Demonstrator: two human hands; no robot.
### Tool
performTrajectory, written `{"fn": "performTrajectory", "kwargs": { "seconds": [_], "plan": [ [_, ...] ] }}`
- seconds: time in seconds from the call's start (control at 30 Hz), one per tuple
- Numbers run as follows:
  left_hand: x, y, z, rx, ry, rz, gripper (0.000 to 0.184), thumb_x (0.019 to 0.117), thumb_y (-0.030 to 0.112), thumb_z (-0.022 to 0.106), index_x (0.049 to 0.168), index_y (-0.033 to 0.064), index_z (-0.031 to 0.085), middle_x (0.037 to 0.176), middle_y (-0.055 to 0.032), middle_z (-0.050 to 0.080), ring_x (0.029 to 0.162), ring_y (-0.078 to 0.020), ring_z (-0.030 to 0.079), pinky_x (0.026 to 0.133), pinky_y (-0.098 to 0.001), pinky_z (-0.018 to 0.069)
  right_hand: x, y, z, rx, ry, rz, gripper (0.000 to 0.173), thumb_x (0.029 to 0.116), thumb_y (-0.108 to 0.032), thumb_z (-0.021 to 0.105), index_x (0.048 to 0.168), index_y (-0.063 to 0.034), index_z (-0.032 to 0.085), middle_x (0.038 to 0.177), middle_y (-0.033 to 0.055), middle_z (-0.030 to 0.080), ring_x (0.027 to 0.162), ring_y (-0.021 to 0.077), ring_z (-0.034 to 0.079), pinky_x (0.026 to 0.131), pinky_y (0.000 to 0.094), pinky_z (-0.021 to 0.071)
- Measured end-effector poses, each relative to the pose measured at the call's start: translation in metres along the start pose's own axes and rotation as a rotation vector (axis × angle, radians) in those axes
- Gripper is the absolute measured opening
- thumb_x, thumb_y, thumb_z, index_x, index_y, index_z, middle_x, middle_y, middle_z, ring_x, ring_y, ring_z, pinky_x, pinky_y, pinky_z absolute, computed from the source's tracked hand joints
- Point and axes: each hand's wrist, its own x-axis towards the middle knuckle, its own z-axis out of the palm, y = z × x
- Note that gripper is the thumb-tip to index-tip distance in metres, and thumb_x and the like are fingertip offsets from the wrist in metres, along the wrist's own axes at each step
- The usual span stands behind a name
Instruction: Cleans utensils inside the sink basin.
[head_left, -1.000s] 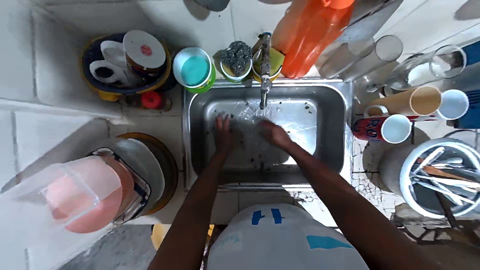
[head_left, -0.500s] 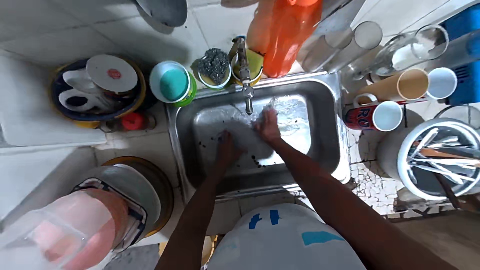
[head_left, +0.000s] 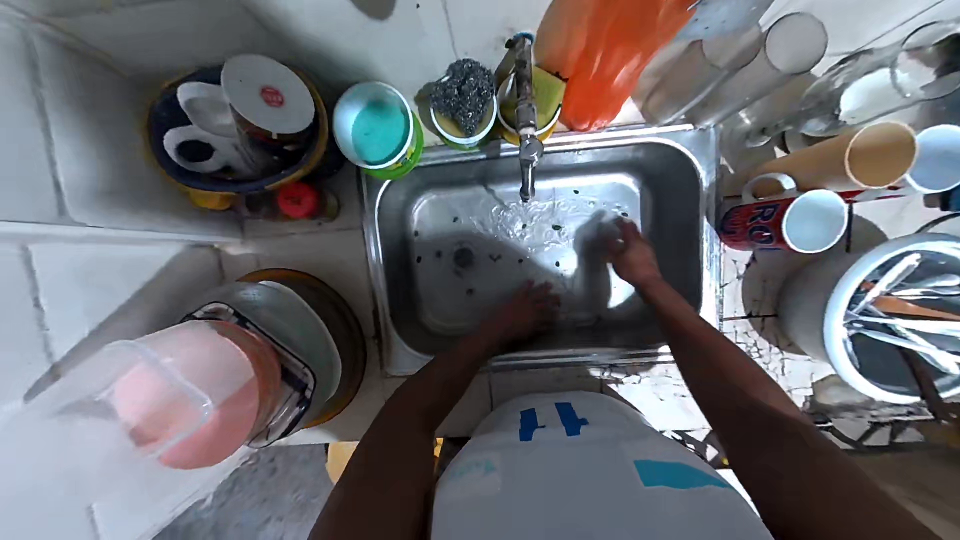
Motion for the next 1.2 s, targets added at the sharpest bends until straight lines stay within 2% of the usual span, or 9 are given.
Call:
{"fn": "performTrajectory", "kwargs": {
  "seconds": [0.13,0.23,0.37,0.5,0.67,0.8,0.87,1.03,1.2],
  "plan": [
    [-0.022,-0.033,0.004,0.078,-0.005,0.045,0.048,0.1094,0.030,0.044,0.157,0.0255,0.045,0.170,-0.0010,0.026,0.159,-0.0264,0.011,0.127,-0.0593,0.0030,-0.037,0.036,-0.005,0.115,-0.207,0.252,0.055,0.1118,-0.027,0.042,0.159,-0.0024,0.031,0.156,0.0359,0.036,0.141,0.0547,0.041,0.113,0.0692,0.0335],
    [-0.064,-0.058,-0.015,0.147,-0.056,-0.093,0.055,0.1099,0.036,0.043,0.163,0.0285,0.032,0.172,0.0005,0.018,0.160,-0.0244,0.009,0.127,-0.0583,0.0009,-0.065,0.010,0.047,0.508,-0.258,0.413,0.047,0.1128,-0.030,0.037,0.151,-0.0045,0.043,0.147,0.0196,0.052,0.132,0.0284,0.054,0.108,0.0461,0.0477],
    [-0.104,-0.079,-0.022,0.176,0.141,-0.296,0.049,0.1072,0.037,0.051,0.154,0.0230,0.050,0.169,-0.0054,0.028,0.158,-0.0318,0.015,0.125,-0.0642,0.0053,-0.075,-0.071,0.105,0.673,-0.301,0.521,0.057,0.1100,-0.040,0.044,0.148,0.0025,0.044,0.147,0.0267,0.050,0.134,0.0363,0.052,0.109,0.0521,0.0466],
    [-0.119,-0.069,-0.037,0.033,0.420,-0.601,0.045,0.1056,0.039,0.054,0.141,0.0134,0.062,0.161,-0.0153,0.041,0.149,-0.0365,0.037,0.121,-0.0563,0.0317,-0.079,-0.150,0.134,0.563,-0.533,0.356,0.054,0.1120,-0.033,0.041,0.149,0.0068,0.042,0.151,0.0299,0.045,0.140,0.0396,0.045,0.115,0.0505,0.0405],
    [-0.123,-0.070,-0.042,-0.149,0.721,-0.999,0.052,0.1058,0.021,0.054,0.153,0.0024,0.044,0.166,-0.0245,0.025,0.152,-0.0391,0.031,0.122,-0.0522,0.0314,-0.060,-0.182,0.144,0.568,-0.557,0.015,0.064,0.1115,-0.033,0.043,0.164,-0.0068,0.017,0.167,0.0231,0.024,0.151,0.0393,0.033,0.120,0.0564,0.0332],
    [-0.118,-0.076,-0.035,-0.186,0.578,-1.042,0.070,0.1046,0.014,0.055,0.163,0.0004,0.017,0.169,-0.0264,0.010,0.155,-0.0406,0.021,0.122,-0.0520,0.0308,-0.030,-0.129,0.113,0.456,-0.362,-0.251,0.047,0.1108,-0.020,0.043,0.154,-0.0014,0.043,0.154,0.0225,0.049,0.140,0.0332,0.051,0.117,0.0483,0.0411],
    [-0.107,-0.072,-0.027,-0.216,0.566,-1.027,0.076,0.1036,0.023,0.059,0.162,-0.0023,0.018,0.168,-0.0279,0.011,0.155,-0.0442,0.017,0.124,-0.0569,0.0253,-0.016,-0.081,0.090,0.219,-0.120,-0.316,0.047,0.1079,-0.018,0.048,0.152,-0.0011,0.046,0.152,0.0209,0.052,0.140,0.0328,0.052,0.119,0.0493,0.0402],
    [-0.074,-0.044,-0.015,-0.427,0.526,-0.934,0.082,0.1058,0.044,0.052,0.164,0.0035,0.010,0.170,-0.0252,0.008,0.156,-0.0420,0.017,0.124,-0.0570,0.0242,-0.001,0.016,0.054,-0.059,0.187,-0.006,0.080,0.1020,-0.034,0.058,0.162,0.0027,0.019,0.165,0.0384,0.011,0.152,0.0565,0.018,0.121,0.0636,0.0281],
    [-0.088,-0.014,-0.011,-0.212,0.329,-0.578,0.082,0.0981,0.047,0.064,0.162,0.0070,0.029,0.171,-0.0190,0.014,0.158,-0.0408,0.004,0.124,-0.0658,0.0094,-0.042,-0.024,0.082,-0.054,-0.278,0.279,0.096,0.1038,-0.049,0.054,0.162,0.0034,-0.002,0.163,0.0409,-0.008,0.153,0.0582,0.005,0.122,0.0635,0.0222]
  ]
}}
